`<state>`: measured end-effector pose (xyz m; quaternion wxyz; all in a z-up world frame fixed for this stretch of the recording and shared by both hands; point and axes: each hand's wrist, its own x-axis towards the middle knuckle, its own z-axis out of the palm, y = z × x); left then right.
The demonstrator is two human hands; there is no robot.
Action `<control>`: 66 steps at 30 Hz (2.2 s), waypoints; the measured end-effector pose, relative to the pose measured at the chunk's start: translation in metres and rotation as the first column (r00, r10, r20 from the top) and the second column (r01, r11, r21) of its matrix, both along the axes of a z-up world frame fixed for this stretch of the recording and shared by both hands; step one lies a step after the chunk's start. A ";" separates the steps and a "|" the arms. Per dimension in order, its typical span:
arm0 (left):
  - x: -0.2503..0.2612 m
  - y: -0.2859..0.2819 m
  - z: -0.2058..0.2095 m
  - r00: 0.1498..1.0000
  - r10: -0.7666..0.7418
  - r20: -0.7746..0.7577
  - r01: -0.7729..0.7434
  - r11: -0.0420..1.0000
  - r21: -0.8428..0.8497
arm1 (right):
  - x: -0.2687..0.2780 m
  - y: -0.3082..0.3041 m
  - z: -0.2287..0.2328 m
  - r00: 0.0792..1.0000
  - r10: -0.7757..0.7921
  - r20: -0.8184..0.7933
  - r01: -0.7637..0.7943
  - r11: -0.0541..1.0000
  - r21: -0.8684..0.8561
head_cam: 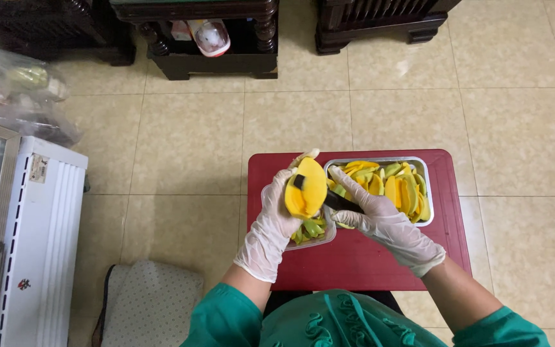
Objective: Peeling and slicing mangoes using a knife on a small table
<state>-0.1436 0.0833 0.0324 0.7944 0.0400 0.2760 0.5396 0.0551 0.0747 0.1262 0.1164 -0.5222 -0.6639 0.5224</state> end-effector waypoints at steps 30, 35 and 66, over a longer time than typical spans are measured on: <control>-0.015 -0.067 0.084 0.979 -0.119 0.164 0.170 0.922 -0.348 | -0.018 -0.005 -0.010 0.917 -0.172 -0.360 0.143 0.984 -0.105; -0.041 -0.083 -0.136 0.994 0.103 -0.037 -0.109 0.956 -0.274 | 0.000 -0.007 -0.114 0.943 -0.165 -0.288 0.120 0.979 -0.168; 0.015 -0.020 0.039 0.890 0.444 0.104 -0.292 0.730 -0.618 | -0.020 -0.050 -0.060 0.802 -0.217 -0.557 0.029 0.945 -0.326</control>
